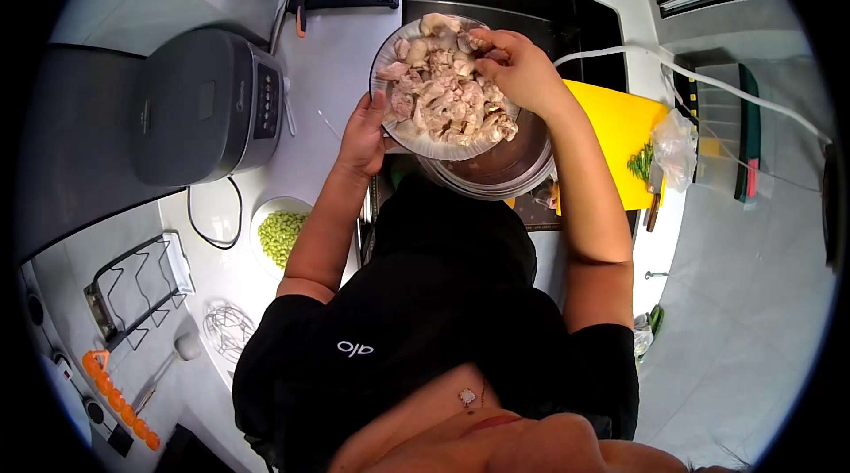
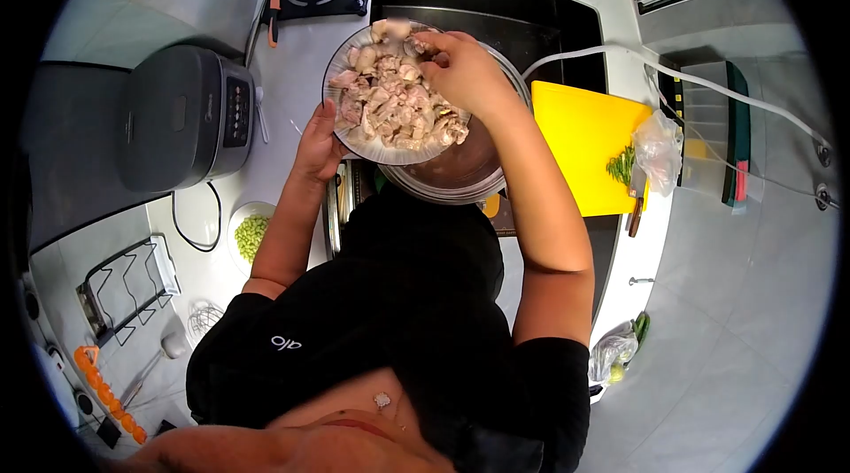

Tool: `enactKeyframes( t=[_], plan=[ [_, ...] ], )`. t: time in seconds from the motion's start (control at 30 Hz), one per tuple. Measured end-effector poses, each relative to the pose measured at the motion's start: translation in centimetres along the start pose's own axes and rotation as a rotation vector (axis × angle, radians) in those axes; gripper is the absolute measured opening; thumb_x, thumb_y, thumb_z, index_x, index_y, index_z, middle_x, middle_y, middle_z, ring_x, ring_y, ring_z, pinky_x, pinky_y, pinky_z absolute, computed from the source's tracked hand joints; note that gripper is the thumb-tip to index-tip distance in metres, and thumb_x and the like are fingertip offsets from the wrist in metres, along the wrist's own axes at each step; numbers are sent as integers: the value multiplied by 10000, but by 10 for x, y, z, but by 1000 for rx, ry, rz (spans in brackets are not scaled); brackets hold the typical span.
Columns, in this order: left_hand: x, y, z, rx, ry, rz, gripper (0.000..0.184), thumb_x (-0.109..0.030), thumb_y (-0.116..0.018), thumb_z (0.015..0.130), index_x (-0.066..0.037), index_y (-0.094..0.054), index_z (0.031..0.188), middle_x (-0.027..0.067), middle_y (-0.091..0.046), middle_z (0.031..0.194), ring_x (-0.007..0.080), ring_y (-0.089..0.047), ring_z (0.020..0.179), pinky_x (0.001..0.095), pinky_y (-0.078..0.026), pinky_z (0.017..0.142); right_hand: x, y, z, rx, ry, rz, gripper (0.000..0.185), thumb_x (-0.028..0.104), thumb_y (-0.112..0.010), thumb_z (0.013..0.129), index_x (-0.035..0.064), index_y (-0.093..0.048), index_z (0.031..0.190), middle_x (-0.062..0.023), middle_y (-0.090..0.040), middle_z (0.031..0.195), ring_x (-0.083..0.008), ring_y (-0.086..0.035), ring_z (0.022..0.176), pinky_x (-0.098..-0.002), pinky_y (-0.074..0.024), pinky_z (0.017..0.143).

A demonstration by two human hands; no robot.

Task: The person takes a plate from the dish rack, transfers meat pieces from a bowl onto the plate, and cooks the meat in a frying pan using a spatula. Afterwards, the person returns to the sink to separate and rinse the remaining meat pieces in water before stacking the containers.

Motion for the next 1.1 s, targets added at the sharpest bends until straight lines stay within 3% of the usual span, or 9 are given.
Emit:
enactKeyframes(
  t=[0.1,0.23,0.33,0.5,0.6,0.67,0.8,1.0,1.1],
  plan=[
    [3,3,-1,23,16,20,465,-388,-480,892,-52,-421,1208,99,-554,1133,218,-597,957,361,-533,768,23,22,-12,33,-53,-63,432,42,-528,818,127,-497,1241,-105,-624,960,-167,-588,836,-255,-448,809],
    [-1,3,-3,42,10,-43,475,-395,-518,870,-49,-437,1184,92,-567,1084,209,-603,932,357,-550,729,8,35,-10,10,-44,-57,410,21,-435,849,127,-496,1240,-103,-610,1023,-158,-588,891,-256,-468,765],
    [1,4,-2,41,-4,-49,476,-395,-504,876,-52,-432,1198,89,-558,1114,212,-591,962,356,-536,763,-16,43,-16,-58,-230,273,365,51,-428,859,131,-520,1203,-117,-630,970,-188,-621,867,-282,-496,694],
    [-11,8,-2,44,-23,-28,496,-410,-488,880,-72,-418,1237,80,-528,1181,213,-543,1046,365,-485,841,-89,25,-18,-229,-410,689,273,22,-421,869,60,-558,1101,-51,-597,911,-85,-553,720,-226,-486,588],
    [-16,15,-3,11,-23,-4,550,-435,-473,881,-63,-378,1274,86,-492,1233,222,-508,1096,369,-454,878,-169,-35,-11,-13,-250,71,300,147,-516,824,124,-581,1116,-155,-590,1033,-296,-593,880,-340,-484,783],
    [-22,19,-2,-3,-44,-4,580,-444,-466,881,-56,-350,1296,93,-474,1256,227,-494,1115,366,-445,892,-184,-69,-15,-25,-182,-70,348,236,-545,798,169,-574,1138,-217,-521,1151,-404,-512,1031,-390,-402,924],
    [-32,18,-5,-56,-119,-43,476,-400,-492,881,-59,-435,1207,96,-542,1163,233,-570,1011,372,-511,807,-180,-111,-34,228,-283,-285,429,380,-519,821,180,-526,1200,-226,-362,1319,-395,-420,1160,-406,-344,985],
    [-36,24,-5,-56,-154,-55,525,-405,-479,885,-37,-394,1249,113,-495,1226,249,-521,1086,394,-472,875,-132,-136,-66,363,-517,-184,502,432,-550,785,134,-525,1188,-246,-241,1379,-409,-381,1192,-406,-314,1007],
    [-37,23,-4,-61,-159,-50,539,-412,-483,881,-33,-388,1253,116,-493,1227,254,-520,1087,398,-475,872,-126,-167,-71,372,-502,-137,481,419,-558,773,129,-542,1157,-261,-409,1265,-419,-454,1119,-429,-362,958]
  ],
)
Point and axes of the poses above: each hand's wrist, its own z-axis towards the middle knuckle, its own y-axis out of the back of the hand, x = y × z, the point moved 3 cm from there along z, towards the middle knuckle
